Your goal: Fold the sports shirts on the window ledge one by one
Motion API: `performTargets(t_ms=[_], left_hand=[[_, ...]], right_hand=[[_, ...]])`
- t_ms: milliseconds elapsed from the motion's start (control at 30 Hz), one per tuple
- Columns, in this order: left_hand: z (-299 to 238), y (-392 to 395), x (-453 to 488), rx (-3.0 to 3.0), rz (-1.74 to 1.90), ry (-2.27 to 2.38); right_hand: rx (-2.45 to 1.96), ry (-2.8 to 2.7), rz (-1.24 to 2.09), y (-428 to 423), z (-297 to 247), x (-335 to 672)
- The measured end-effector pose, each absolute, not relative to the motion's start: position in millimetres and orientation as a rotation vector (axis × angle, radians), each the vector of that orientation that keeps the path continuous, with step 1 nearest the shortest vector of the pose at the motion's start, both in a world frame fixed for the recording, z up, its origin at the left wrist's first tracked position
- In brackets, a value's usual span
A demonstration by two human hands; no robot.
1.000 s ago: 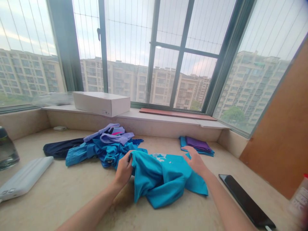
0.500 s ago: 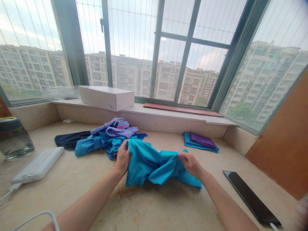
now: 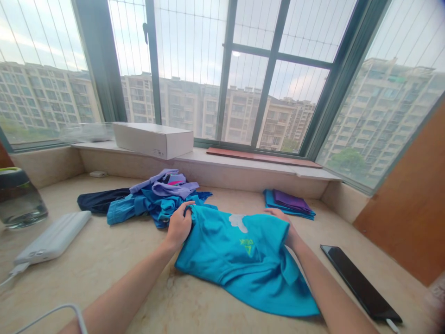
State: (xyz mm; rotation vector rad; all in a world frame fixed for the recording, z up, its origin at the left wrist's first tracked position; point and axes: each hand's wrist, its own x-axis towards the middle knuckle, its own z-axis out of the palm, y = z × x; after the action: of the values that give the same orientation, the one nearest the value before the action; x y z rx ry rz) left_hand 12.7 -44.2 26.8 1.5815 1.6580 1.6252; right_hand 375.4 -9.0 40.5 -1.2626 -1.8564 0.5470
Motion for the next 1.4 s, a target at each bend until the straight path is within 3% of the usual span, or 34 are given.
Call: performTargets(t_ms=[167, 333, 433, 667, 900, 1100, 1233, 1400], left_hand=[[35, -58, 21, 2.194, 1.573, 1.48], [43, -83, 36, 2.732, 0.81, 0.98], [39, -90, 44, 2.726, 0.578, 0.844], [29, -81, 53, 2.494, 0.882, 1.083], [44, -78, 50, 1.465, 1.37, 1.115], [52, -80, 44, 0.781, 1.291, 0.944], [58, -86, 42, 0.701, 1.142, 0.695], [54, -91, 37, 0.852, 1.052, 0.592]], right_hand=[[-1.107, -2.36, 0.943, -35, 43, 370], [-1.206, -2.45, 0.781, -37, 36, 357], [-1.229, -2.353, 0.625, -32, 35, 348], [-1.368, -1.787, 0.316, -27, 42, 348], [-1.314, -1.518, 0.297, -22, 43, 353], [-1.107, -1.859, 0.519, -32, 36, 341], [-1.025, -2.212, 0.56, -43, 28, 328], [-1.16, -2.162, 0.545, -46, 21, 316]])
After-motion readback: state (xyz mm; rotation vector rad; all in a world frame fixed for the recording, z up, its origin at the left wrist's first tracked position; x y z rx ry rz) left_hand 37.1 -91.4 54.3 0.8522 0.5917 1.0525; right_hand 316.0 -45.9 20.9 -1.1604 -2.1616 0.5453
